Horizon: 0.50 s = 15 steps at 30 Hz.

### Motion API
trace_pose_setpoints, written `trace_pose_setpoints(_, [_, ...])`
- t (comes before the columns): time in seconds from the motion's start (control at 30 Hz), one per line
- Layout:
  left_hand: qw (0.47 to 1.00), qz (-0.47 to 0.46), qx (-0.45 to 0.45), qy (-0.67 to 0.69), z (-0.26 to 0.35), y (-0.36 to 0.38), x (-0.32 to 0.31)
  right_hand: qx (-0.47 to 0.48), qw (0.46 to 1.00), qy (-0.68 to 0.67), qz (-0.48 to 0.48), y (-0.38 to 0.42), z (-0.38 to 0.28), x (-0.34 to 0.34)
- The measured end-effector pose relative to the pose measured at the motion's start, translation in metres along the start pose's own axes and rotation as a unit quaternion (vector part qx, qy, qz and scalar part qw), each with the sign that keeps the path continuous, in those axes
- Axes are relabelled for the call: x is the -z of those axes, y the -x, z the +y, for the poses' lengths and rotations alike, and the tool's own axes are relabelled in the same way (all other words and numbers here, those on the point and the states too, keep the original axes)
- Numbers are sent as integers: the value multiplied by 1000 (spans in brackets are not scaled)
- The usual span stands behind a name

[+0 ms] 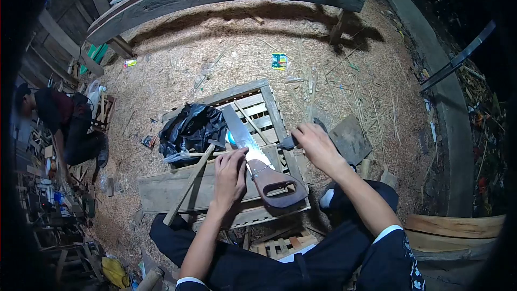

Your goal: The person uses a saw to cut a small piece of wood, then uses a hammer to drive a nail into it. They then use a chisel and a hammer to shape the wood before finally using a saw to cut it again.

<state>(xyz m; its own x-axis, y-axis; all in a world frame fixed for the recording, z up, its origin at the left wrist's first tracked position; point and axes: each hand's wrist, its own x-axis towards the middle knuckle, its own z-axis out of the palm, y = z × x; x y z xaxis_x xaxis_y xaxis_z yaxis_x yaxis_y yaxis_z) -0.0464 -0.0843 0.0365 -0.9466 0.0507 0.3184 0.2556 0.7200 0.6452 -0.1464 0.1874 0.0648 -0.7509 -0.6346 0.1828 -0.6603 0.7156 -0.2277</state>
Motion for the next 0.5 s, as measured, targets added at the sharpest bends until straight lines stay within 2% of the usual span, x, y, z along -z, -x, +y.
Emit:
trace_pose_setpoints(0.07, [1000, 8, -14, 4, 0, 1, -2, -9, 1000, -1, -1, 3, 4, 10])
trace_pose_setpoints(0.13, [1000, 6, -5, 1, 1, 4, 0, -46, 998, 24, -45, 4, 5, 22])
trace_pose_setpoints(0.2, [1000, 9, -13, -7, 2, 5, -1, -45, 997, 24, -66, 10, 5, 11])
trace_pose_setpoints(0.27, [1000, 16, -15, 3, 2, 4, -3, 36, 999, 36, -2, 13, -12, -1])
trace_pose_setpoints(0.33, [1000, 19, -17, 9, 2, 2, -5, 25, 996, 90, -5, 12, -23, -14])
trace_pose_setpoints(0.4, [999, 3, 16, 46, 2, 0, -4, 3, 1000, 7, -19, 5, -12, -20])
trace_pose_setpoints(0.5, [1000, -7, 2, 18, 4, -1, -2, 34, 998, 24, -39, 4, -4, -19])
